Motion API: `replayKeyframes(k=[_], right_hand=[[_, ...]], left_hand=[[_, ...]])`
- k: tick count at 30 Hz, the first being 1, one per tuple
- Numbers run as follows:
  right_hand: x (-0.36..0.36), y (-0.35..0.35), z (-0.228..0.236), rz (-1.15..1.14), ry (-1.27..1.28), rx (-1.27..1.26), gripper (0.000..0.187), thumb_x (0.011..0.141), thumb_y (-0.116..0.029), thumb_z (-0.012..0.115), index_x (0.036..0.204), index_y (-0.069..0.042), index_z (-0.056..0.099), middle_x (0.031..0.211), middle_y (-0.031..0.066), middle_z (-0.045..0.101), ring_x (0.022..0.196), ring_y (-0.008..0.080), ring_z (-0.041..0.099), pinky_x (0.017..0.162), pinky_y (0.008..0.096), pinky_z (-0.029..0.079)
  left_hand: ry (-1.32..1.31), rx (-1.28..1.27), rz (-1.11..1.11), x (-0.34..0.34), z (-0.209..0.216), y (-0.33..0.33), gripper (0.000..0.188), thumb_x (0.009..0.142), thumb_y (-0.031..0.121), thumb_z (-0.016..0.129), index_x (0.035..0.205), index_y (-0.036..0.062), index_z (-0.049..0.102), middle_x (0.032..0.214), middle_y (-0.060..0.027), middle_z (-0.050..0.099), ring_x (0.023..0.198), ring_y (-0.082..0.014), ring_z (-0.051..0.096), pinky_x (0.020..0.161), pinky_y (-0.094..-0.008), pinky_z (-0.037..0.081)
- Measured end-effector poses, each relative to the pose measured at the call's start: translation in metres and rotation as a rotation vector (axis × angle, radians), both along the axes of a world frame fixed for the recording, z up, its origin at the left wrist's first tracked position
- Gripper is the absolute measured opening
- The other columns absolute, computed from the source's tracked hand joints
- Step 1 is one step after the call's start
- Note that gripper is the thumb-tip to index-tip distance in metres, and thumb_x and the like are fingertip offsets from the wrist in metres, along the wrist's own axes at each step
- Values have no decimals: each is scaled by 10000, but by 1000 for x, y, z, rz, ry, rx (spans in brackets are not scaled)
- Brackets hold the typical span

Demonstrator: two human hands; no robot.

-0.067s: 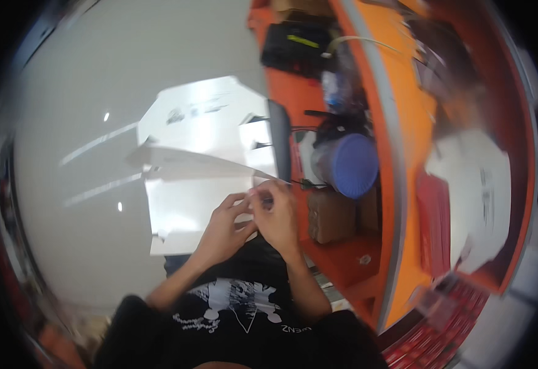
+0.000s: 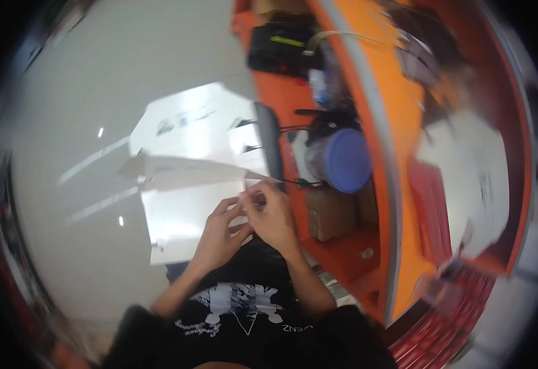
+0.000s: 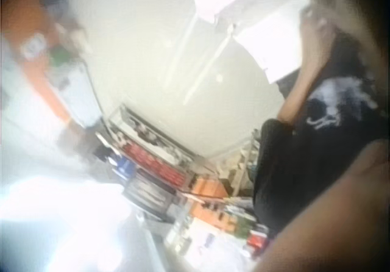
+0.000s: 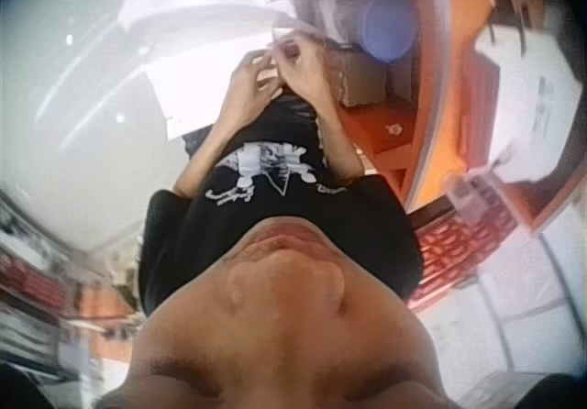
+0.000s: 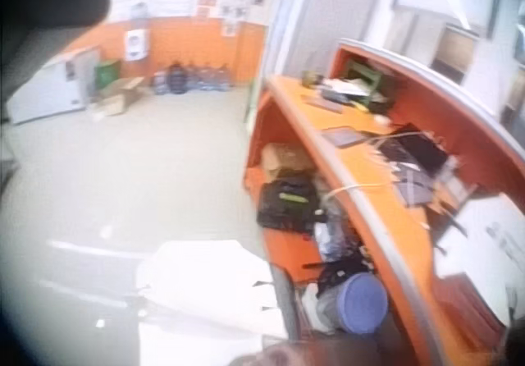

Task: The person assembles white cardboard boxes by folding the flaps and securing them with red adhesive strips. They work at a counter, repeatedly picking up flat-packed boxes, folding them into shape, and applying the red tape to close the seams.

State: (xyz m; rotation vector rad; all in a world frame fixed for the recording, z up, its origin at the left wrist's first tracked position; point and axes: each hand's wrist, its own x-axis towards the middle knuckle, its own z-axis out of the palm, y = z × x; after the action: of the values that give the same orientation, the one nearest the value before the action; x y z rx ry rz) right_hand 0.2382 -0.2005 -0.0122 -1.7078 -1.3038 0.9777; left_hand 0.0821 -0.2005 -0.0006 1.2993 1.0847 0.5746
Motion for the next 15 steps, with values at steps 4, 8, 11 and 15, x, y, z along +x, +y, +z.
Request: replayKeyframes(k=[4, 8, 11, 15], right_hand=[[2, 12, 46, 147, 75, -373, 245, 972, -194, 721, 879, 21, 651, 708, 157, 702, 658, 234, 731, 573, 370, 544], [35, 19, 47, 109, -390, 125, 167, 952, -112, 676, 896, 41, 639, 737, 245, 681, 690, 406, 697, 658, 481, 541], [54, 40, 118, -117, -545, 305, 202, 954, -174, 694, 957, 26, 672, 792, 227, 701, 750, 375, 716, 696, 463, 550], [102, 38, 240, -493, -804, 376, 265, 951, -232, 706, 1072, 2, 737, 758, 145, 709, 642, 289, 665, 632, 387, 525]], left_hand=[[-47, -83, -11, -1, 5, -15, 684, 877, 152, 836, 1449, -63, 528, 1457, -233, 471, 1239, -388, 629, 1008, -416, 591], [86, 430, -186, 2, 73, -31, 1203, 650, 391, 970, 1593, -12, 342, 1540, -308, 378, 1442, -473, 404, 1177, -506, 380], [-143, 566, -355, -39, 80, -35, 1211, 618, 437, 970, 1579, -6, 381, 1512, -299, 420, 1366, -444, 513, 1109, -480, 472], [-175, 669, -439, -57, 87, -23, 1231, 594, 510, 936, 1570, -13, 398, 1474, -300, 481, 1309, -417, 574, 1056, -465, 520]])
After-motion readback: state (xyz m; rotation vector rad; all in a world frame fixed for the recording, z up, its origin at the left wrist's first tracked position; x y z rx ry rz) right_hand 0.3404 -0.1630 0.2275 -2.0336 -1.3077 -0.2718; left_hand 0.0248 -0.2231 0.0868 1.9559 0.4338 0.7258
